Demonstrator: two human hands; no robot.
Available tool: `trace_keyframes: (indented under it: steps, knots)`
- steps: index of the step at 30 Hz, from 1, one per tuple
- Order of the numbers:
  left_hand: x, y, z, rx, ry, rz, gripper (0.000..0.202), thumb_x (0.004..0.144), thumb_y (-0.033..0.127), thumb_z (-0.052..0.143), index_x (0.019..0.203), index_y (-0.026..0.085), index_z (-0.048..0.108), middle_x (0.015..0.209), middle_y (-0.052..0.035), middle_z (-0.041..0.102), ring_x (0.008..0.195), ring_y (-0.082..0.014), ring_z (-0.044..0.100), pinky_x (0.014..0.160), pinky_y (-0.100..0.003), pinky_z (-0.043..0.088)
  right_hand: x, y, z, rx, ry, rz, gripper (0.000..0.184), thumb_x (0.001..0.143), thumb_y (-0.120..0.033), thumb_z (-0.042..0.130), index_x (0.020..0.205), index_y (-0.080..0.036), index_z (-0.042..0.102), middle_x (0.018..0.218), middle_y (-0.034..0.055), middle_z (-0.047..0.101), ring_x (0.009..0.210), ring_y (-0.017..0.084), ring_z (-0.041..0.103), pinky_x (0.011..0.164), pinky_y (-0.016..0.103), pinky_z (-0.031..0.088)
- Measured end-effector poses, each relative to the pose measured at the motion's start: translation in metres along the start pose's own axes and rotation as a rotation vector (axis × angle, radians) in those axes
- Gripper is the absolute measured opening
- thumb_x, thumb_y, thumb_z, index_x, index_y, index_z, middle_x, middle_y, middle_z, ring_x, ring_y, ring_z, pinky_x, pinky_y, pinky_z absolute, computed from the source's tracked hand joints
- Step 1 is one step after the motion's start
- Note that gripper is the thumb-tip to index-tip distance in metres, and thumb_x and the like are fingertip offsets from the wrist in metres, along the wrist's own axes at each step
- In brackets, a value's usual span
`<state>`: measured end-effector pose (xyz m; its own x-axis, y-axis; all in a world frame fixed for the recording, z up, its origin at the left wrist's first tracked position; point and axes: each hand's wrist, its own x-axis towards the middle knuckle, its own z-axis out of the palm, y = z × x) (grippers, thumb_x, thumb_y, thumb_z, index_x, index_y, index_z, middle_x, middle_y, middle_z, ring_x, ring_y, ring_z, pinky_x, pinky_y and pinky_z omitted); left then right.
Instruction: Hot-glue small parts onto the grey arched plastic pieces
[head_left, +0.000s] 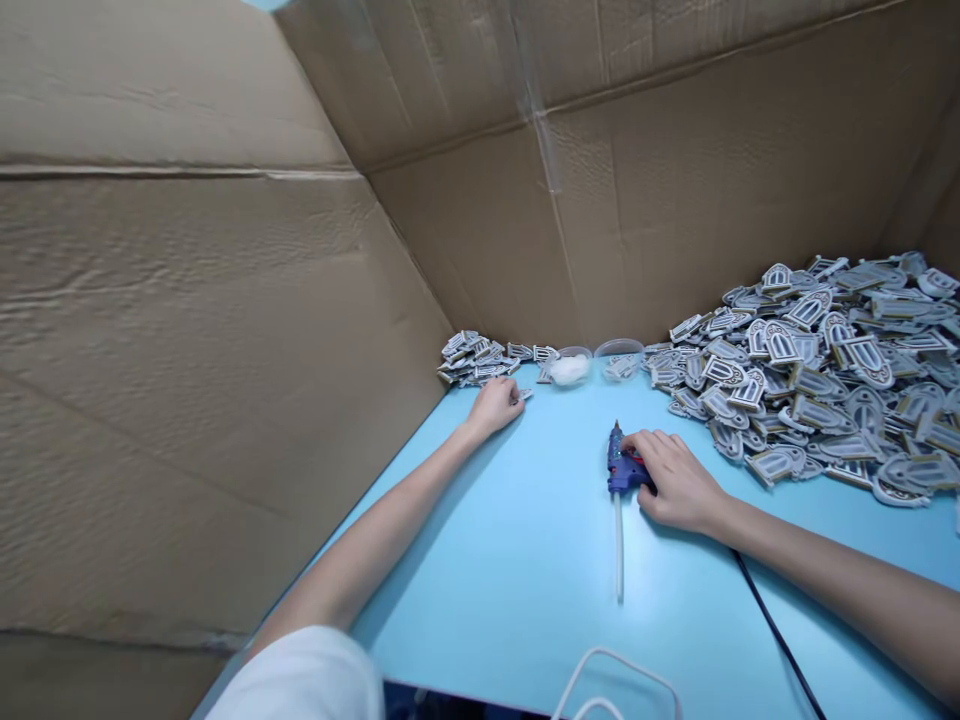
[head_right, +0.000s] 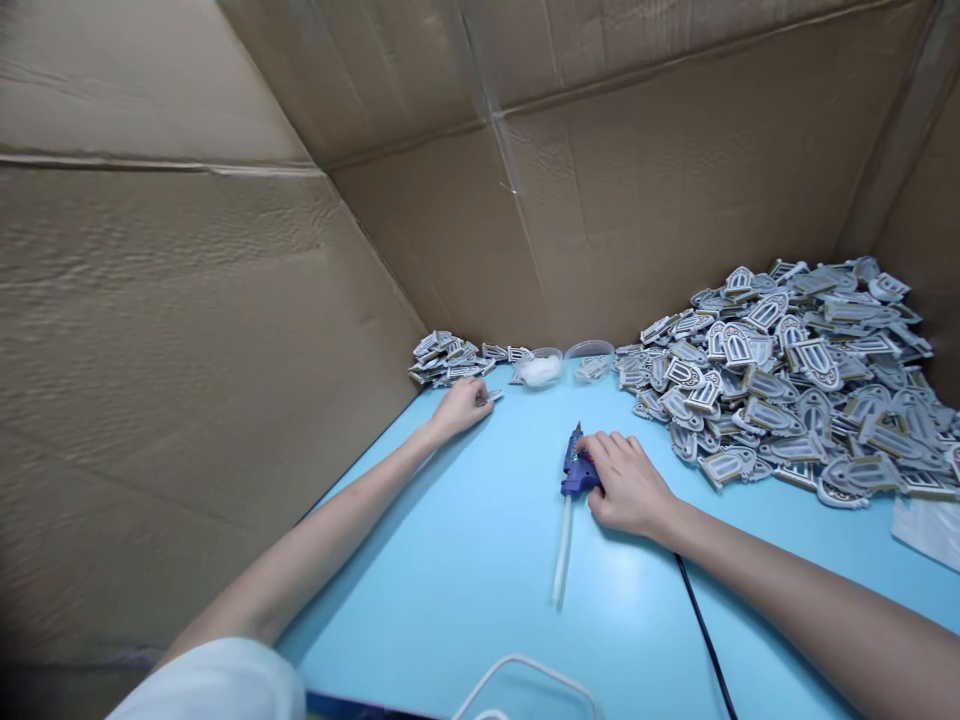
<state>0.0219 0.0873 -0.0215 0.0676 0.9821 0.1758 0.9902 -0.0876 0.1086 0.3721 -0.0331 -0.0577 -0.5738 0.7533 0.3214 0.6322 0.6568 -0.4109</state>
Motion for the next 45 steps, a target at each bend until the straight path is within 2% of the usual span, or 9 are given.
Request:
trace_keyframes:
  steps: [4, 11, 16, 21, 25, 29, 38, 42, 45]
  knots:
    - [-0.053, 0.018, -0.003, -0.097, 0.014, 0.091, 0.011, 0.089, 0.026, 0.065, 0.086, 0.016, 0.063, 0.108, -0.0111, 0.065, 0.110, -0.0273, 0.060, 0.103, -0.042, 0.049, 0.000, 0.002, 0.001, 0.032, 0.006, 0.002, 0.052, 0.071, -0.014, 0.051, 0.122, -0.016, 0.058, 0.116, 0.0149, 0.068, 0.106, 0.034, 0.059, 0.091, 0.049, 0.042]
    - [-0.130, 0.060, 0.002, -0.402, -0.115, 0.308, 0.037, 0.091, 0.055, 0.070, 0.087, 0.018, 0.063, 0.108, -0.0063, 0.063, 0.090, -0.0200, 0.062, 0.085, -0.033, 0.052, 0.015, 0.028, -0.018, 0.258, 0.202, -0.049, 0.033, 0.078, -0.021, 0.051, 0.109, -0.021, 0.059, 0.107, 0.0086, 0.070, 0.093, 0.026, 0.066, 0.086, 0.042, 0.054]
    - [-0.141, 0.062, -0.005, -0.612, -0.167, 0.416, 0.032, 0.102, 0.047, 0.057, 0.100, 0.018, 0.069, 0.114, -0.0074, 0.063, 0.084, -0.0155, 0.064, 0.084, -0.030, 0.053, 0.093, 0.030, -0.032, -0.230, 0.077, -0.071, 0.024, 0.093, -0.020, 0.050, 0.108, -0.018, 0.068, 0.112, 0.0131, 0.073, 0.104, 0.028, 0.068, 0.093, 0.041, 0.052]
    - [-0.140, 0.052, -0.004, -0.660, -0.218, 0.594, 0.030, 0.098, 0.036, 0.062, 0.121, 0.020, 0.071, 0.143, -0.0127, 0.058, 0.085, -0.0136, 0.068, 0.089, -0.030, 0.057, 0.191, 0.024, -0.013, -0.386, -0.032, -0.127, 0.035, 0.100, -0.016, 0.045, 0.122, -0.013, 0.073, 0.123, 0.0189, 0.074, 0.111, 0.031, 0.066, 0.096, 0.042, 0.047]
    - [-0.141, 0.051, 0.001, -0.704, -0.244, 0.643, 0.027, 0.086, 0.021, 0.067, 0.112, 0.017, 0.075, 0.149, -0.0138, 0.060, 0.077, -0.0112, 0.067, 0.087, -0.031, 0.059, 0.226, 0.021, 0.000, -0.487, -0.112, -0.192, 0.026, 0.097, -0.015, 0.054, 0.103, -0.012, 0.079, 0.110, 0.0194, 0.078, 0.105, 0.032, 0.064, 0.093, 0.043, 0.043]
    - [-0.142, 0.054, 0.004, -0.767, -0.245, 0.596, 0.029, 0.081, 0.017, 0.071, 0.109, 0.016, 0.077, 0.140, -0.0115, 0.066, 0.068, -0.0078, 0.060, 0.082, -0.029, 0.058, 0.224, 0.024, 0.000, -0.527, -0.122, -0.225, 0.025, 0.096, -0.012, 0.056, 0.093, -0.014, 0.080, 0.107, 0.0190, 0.077, 0.110, 0.034, 0.060, 0.095, 0.044, 0.038]
    - [-0.142, 0.057, 0.008, -0.810, -0.267, 0.527, 0.036, 0.079, 0.039, 0.088, 0.106, 0.018, 0.076, 0.127, -0.0083, 0.062, 0.070, -0.0073, 0.054, 0.077, -0.028, 0.053, 0.205, 0.032, -0.012, -0.462, -0.048, -0.181, 0.023, 0.095, -0.017, 0.060, 0.103, -0.016, 0.081, 0.111, 0.0175, 0.074, 0.107, 0.033, 0.062, 0.089, 0.042, 0.041]
    - [-0.146, 0.059, 0.005, -0.770, -0.261, 0.532, 0.045, 0.074, 0.045, 0.091, 0.107, 0.019, 0.074, 0.123, -0.0084, 0.062, 0.083, -0.0142, 0.062, 0.084, -0.032, 0.054, 0.180, 0.016, -0.015, -0.220, 0.060, -0.136, 0.021, 0.092, -0.015, 0.056, 0.092, -0.016, 0.077, 0.098, 0.0130, 0.076, 0.095, 0.028, 0.066, 0.085, 0.040, 0.043]
    - [-0.148, 0.059, 0.002, -0.733, -0.261, 0.564, 0.042, 0.076, 0.035, 0.087, 0.113, 0.020, 0.072, 0.132, -0.0094, 0.059, 0.101, -0.0209, 0.066, 0.094, -0.035, 0.054, 0.140, -0.010, -0.013, 0.101, 0.118, -0.037, 0.007, 0.086, -0.019, 0.064, 0.086, -0.020, 0.072, 0.086, 0.0056, 0.076, 0.084, 0.023, 0.067, 0.080, 0.035, 0.047]
